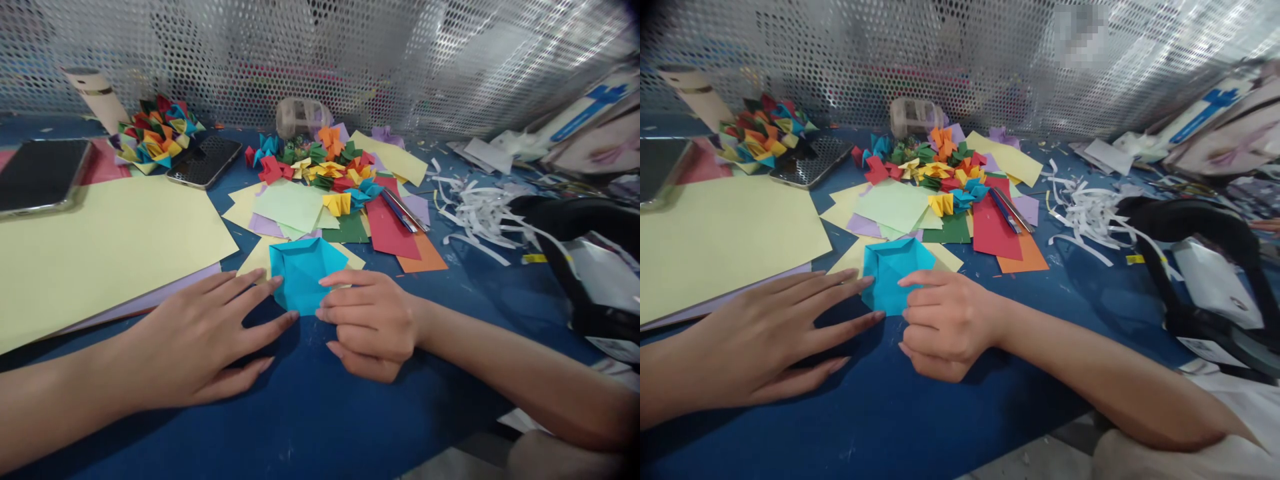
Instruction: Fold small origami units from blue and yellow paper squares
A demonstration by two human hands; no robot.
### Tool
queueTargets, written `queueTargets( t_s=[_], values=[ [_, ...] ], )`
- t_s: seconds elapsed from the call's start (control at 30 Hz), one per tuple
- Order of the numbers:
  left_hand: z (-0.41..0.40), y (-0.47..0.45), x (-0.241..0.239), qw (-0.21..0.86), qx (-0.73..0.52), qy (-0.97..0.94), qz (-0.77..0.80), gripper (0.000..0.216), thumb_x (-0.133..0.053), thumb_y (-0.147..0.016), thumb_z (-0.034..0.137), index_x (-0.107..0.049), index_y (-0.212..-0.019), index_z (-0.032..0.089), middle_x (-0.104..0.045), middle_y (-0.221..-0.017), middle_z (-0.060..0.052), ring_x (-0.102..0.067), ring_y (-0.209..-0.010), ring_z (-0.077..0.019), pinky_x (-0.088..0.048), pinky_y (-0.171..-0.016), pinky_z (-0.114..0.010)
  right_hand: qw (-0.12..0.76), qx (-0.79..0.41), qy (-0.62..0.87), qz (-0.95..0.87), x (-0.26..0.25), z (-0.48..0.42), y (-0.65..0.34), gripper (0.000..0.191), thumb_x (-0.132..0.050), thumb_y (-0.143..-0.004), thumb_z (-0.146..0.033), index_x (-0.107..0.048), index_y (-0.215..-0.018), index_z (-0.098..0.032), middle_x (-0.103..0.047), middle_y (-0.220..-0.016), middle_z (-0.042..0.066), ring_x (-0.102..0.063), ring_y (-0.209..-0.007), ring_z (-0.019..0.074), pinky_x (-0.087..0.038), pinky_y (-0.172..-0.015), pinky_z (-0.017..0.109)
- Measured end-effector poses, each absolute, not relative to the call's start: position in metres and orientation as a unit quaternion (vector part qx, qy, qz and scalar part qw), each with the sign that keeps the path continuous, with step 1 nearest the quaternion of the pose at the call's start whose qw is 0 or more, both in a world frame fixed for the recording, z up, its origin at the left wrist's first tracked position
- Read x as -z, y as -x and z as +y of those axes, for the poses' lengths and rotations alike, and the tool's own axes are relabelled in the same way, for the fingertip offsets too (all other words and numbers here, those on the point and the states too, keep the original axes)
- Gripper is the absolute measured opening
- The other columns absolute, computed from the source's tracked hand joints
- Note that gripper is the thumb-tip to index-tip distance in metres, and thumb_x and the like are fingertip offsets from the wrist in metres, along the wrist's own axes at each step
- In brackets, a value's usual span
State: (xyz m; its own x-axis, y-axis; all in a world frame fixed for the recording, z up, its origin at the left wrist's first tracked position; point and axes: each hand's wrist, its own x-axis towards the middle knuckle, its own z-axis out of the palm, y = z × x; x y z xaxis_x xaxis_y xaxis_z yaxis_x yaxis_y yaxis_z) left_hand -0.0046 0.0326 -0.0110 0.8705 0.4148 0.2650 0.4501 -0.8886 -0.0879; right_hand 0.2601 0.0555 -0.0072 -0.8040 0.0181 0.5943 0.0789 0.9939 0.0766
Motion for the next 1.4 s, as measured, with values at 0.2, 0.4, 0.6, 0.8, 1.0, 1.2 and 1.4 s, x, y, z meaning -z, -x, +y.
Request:
queueTargets(
  t_s=[0.2, 0.4, 0.6, 0.8, 1.0, 1.2, 1.4],
  values=[
    [0.031, 0.005, 0.012, 0.057, 0.125, 0.963, -0.231, 0.045, -0.044, -0.093, 0.041, -0.051, -0.132, 0.019, -0.057, -0.136, -0.017, -0.055, -0.122, -0.0364, -0.05, -0.092, -0.051, 0.326, 0.077, 0.064, -0.94, 0.009, 0.056, -0.259, 0.022, -0.062, -0.084, -0.021, -0.054, -0.064, -0.02, -0.068, -0.065, -0.001, -0.064, -0.064, 0.0124, -0.055, -0.092, 0.033],
    [0.034, 0.005, 0.013, 0.021, 0.165, 0.957, -0.239, 0.05, -0.051, -0.089, 0.039, -0.051, -0.13, 0.011, -0.065, -0.126, -0.015, -0.059, -0.118, -0.0326, -0.049, -0.095, -0.046, 0.335, 0.042, 0.142, -0.93, 0.01, 0.059, -0.259, 0.018, -0.07, -0.083, -0.023, -0.053, -0.082, -0.02, -0.074, -0.092, 0.003, -0.067, -0.084, 0.0154, -0.052, -0.095, 0.037],
    [0.034, 0.005, 0.009, 0.018, 0.182, 0.959, -0.215, 0.039, -0.052, -0.089, 0.033, -0.059, -0.121, 0.012, -0.065, -0.127, -0.012, -0.063, -0.112, -0.0302, -0.052, -0.091, -0.044, 0.32, -0.003, 0.158, -0.934, 0.012, 0.06, -0.26, 0.015, -0.061, -0.083, -0.01, -0.05, -0.083, -0.021, -0.072, -0.082, 0.0, -0.065, -0.077, 0.0144, -0.047, -0.098, 0.04],
    [0.034, 0.004, 0.009, 0.029, 0.185, 0.961, -0.204, 0.036, -0.05, -0.091, 0.032, -0.062, -0.118, 0.012, -0.065, -0.128, -0.012, -0.064, -0.112, -0.0286, -0.051, -0.094, -0.043, 0.304, -0.015, 0.223, -0.926, 0.015, 0.063, -0.257, 0.012, -0.056, -0.086, -0.011, -0.051, -0.083, -0.021, -0.071, -0.083, 0.0, -0.065, -0.08, 0.0139, -0.045, -0.098, 0.038],
    [0.032, 0.005, 0.01, 0.028, 0.177, 0.96, -0.217, 0.042, -0.05, -0.091, 0.034, -0.057, -0.126, 0.013, -0.064, -0.129, -0.011, -0.064, -0.113, -0.0275, -0.051, -0.094, -0.042, 0.287, -0.032, 0.247, -0.925, 0.017, 0.065, -0.254, 0.013, -0.054, -0.085, -0.008, -0.051, -0.083, -0.021, -0.07, -0.084, 0.001, -0.064, -0.08, 0.015, -0.044, -0.097, 0.037],
    [0.033, 0.005, 0.011, 0.029, 0.186, 0.959, -0.214, 0.039, -0.051, -0.09, 0.033, -0.061, -0.122, 0.014, -0.064, -0.129, -0.01, -0.064, -0.112, -0.028, -0.05, -0.096, -0.042, 0.282, -0.033, 0.252, -0.925, 0.016, 0.066, -0.253, 0.008, -0.054, -0.091, -0.016, -0.054, -0.083, -0.02, -0.07, -0.084, 0.003, -0.064, -0.08, 0.0156, -0.045, -0.094, 0.036],
    [0.033, 0.004, 0.011, 0.027, 0.183, 0.96, -0.212, 0.039, -0.051, -0.089, 0.033, -0.062, -0.122, 0.015, -0.064, -0.13, -0.01, -0.064, -0.113, -0.0282, -0.05, -0.096, -0.043, 0.268, -0.004, 0.253, -0.929, 0.013, 0.066, -0.251, 0.011, -0.054, -0.094, -0.025, -0.063, -0.094, -0.018, -0.072, -0.088, 0.005, -0.064, -0.083, 0.0172, -0.046, -0.09, 0.036]
  ],
)
